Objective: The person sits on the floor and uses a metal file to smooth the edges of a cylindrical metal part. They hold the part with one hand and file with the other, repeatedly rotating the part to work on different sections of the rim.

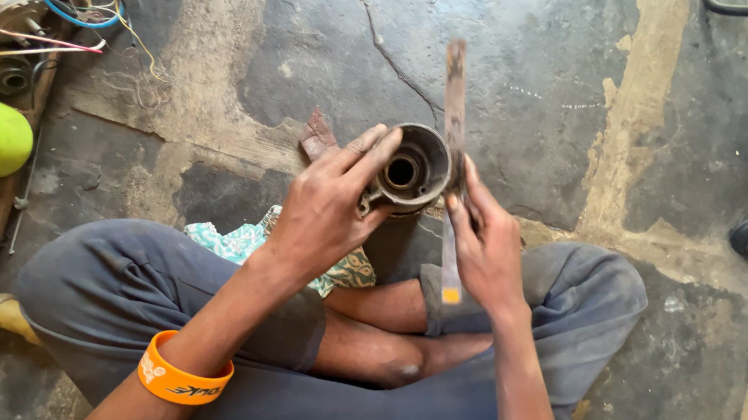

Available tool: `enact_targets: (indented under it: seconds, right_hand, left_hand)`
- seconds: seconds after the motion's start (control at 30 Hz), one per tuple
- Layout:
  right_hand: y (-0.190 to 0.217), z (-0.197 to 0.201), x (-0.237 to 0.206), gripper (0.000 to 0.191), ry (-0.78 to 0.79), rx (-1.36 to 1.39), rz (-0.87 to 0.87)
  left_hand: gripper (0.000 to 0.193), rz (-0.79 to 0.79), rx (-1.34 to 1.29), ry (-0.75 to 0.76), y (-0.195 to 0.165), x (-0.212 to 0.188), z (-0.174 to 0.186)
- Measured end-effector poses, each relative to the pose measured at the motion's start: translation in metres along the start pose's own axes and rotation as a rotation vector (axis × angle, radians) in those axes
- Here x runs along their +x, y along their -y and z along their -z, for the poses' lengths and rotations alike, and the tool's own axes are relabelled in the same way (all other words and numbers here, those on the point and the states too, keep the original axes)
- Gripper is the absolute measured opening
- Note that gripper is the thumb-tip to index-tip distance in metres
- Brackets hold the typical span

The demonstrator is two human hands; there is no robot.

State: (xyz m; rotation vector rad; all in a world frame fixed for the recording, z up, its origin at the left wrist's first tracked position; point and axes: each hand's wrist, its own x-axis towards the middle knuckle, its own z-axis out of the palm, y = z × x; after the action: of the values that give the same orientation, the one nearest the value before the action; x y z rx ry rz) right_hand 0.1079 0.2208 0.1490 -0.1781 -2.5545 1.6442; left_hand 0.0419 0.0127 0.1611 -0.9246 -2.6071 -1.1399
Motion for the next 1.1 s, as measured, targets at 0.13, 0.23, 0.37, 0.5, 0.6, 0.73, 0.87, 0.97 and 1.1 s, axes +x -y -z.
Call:
enact_targets:
  seconds: [0.13,0.23,0.37,0.5,0.6,0.73,0.87,0.97,1.1]
  right_hand:
    - [0.008,-0.001,0.002,0.050,0.000,-0.085,-0.057]
    - [0.006,-0.005,0.009,0.051,-0.018,0.085,-0.061]
    - [0.001,-0.005,0.003,0.051,-0.019,0.106,-0.141]
    - [-0.013,-0.006,0.011,0.054,-0.002,0.197,-0.142]
    - [-0.025,0.000,0.011,0.053,0.017,0.245,-0.125]
    - [-0.038,0.028,-0.010,0.055,0.105,0.353,-0.235]
    - [-0.045,0.047,-0.046,0.058,0.153,0.251,-0.378]
    - [-0.045,0.046,-0.068,0.053,0.115,0.332,-0.428]
    - [-0.043,0.045,-0.089,0.047,0.091,0.391,-0.415]
  left_hand:
    - [0.110,0.176,-0.063,0.162,0.000,0.003,0.004]
    - [0.097,0.096,-0.032,0.140,0.000,0.006,0.007]
    - [0.094,0.024,-0.020,0.059,-0.002,0.008,0.006]
    - [0.093,0.031,-0.044,0.083,0.001,0.008,0.009]
    - [0.093,0.048,-0.092,0.090,0.000,0.008,0.012]
    - [0.093,0.047,-0.086,0.065,0.000,0.009,0.014]
    - [0.091,0.093,-0.079,0.085,0.001,0.008,0.012]
    - [0.091,0.073,-0.049,0.065,0.003,0.008,0.011]
    - [0.092,0.077,-0.030,0.076,0.004,0.007,0.011]
